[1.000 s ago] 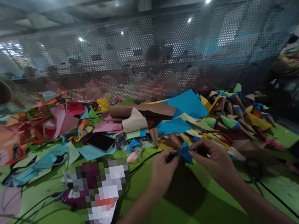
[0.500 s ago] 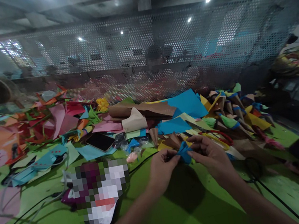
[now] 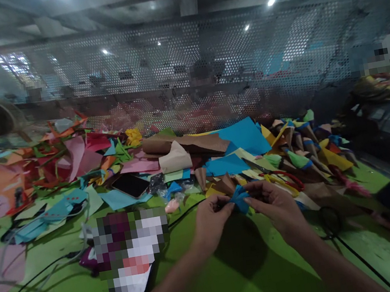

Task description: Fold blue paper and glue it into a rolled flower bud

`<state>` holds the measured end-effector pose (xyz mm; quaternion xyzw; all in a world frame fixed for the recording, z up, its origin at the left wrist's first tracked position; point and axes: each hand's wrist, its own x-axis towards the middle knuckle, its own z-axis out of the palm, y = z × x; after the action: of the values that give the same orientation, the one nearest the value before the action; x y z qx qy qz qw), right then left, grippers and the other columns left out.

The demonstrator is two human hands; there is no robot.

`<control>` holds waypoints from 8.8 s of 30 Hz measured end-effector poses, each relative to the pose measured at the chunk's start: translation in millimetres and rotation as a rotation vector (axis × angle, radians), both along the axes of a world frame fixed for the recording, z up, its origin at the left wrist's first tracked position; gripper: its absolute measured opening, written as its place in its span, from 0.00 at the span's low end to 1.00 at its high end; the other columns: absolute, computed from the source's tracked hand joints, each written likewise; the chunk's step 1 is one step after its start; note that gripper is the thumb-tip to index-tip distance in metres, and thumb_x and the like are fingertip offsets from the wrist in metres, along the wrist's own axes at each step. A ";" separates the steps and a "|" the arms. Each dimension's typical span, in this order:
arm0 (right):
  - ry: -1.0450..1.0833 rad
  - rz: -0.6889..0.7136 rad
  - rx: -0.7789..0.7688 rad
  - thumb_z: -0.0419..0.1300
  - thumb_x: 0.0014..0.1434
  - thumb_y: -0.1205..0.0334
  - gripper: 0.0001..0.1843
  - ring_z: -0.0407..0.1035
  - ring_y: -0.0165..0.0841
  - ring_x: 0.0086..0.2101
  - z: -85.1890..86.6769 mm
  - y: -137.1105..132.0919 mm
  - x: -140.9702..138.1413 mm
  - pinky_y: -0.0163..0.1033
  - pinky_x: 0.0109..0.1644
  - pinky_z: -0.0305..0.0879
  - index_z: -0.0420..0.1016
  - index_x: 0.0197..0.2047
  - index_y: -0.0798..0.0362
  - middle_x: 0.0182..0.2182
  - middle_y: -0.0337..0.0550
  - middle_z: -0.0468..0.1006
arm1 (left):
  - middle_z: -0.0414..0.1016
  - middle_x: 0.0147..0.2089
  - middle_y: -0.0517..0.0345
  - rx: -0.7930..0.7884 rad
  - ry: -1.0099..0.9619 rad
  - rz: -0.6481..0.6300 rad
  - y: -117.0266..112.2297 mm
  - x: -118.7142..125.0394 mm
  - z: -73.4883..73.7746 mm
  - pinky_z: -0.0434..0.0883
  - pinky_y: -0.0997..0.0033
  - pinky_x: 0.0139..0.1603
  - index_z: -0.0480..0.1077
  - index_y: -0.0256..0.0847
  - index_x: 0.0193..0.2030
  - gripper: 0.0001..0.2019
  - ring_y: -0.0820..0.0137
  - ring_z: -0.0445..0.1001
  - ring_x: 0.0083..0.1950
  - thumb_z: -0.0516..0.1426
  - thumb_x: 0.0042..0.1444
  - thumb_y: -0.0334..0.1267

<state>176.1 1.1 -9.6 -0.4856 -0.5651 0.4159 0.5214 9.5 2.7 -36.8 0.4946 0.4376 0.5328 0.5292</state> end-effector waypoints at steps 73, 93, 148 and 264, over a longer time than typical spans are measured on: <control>-0.058 -0.046 -0.009 0.68 0.45 0.54 0.11 0.66 0.34 0.28 5.8 -1.4 2.2 0.38 0.32 0.61 0.78 0.30 0.52 0.26 0.40 0.75 | 0.84 0.39 0.54 0.046 0.126 -0.031 -4.1 3.7 0.0 0.74 0.69 0.43 0.81 0.40 0.38 0.11 0.64 0.80 0.41 0.61 0.49 0.28; -0.034 -0.029 -0.059 0.68 0.45 0.54 0.11 0.65 0.32 0.26 5.0 -0.2 1.9 0.38 0.30 0.63 0.76 0.28 0.52 0.24 0.39 0.74 | 0.82 0.34 0.56 0.041 0.098 -0.021 -4.5 3.7 3.2 0.73 0.71 0.40 0.80 0.39 0.35 0.09 0.67 0.78 0.36 0.60 0.48 0.27; 0.006 -0.049 -0.127 0.67 0.42 0.55 0.12 0.62 0.30 0.25 4.4 -1.1 1.7 0.36 0.30 0.57 0.75 0.28 0.54 0.22 0.37 0.71 | 0.83 0.37 0.55 0.073 0.208 0.001 -6.4 5.5 -4.4 0.73 0.71 0.39 0.80 0.39 0.39 0.10 0.66 0.79 0.37 0.60 0.51 0.30; -0.311 -0.129 -0.045 0.68 0.38 0.43 0.22 0.70 0.37 0.27 2.6 2.2 1.2 0.38 0.29 0.65 0.80 0.31 0.51 0.26 0.43 0.79 | 0.81 0.35 0.57 0.172 0.192 0.027 -5.1 2.8 -3.1 0.73 0.72 0.41 0.80 0.39 0.39 0.09 0.69 0.77 0.37 0.60 0.52 0.28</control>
<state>177.2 3.2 -7.0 -0.5909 -0.5971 0.3140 0.4424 12.3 -2.5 -39.8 0.5810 0.4454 0.5256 0.4334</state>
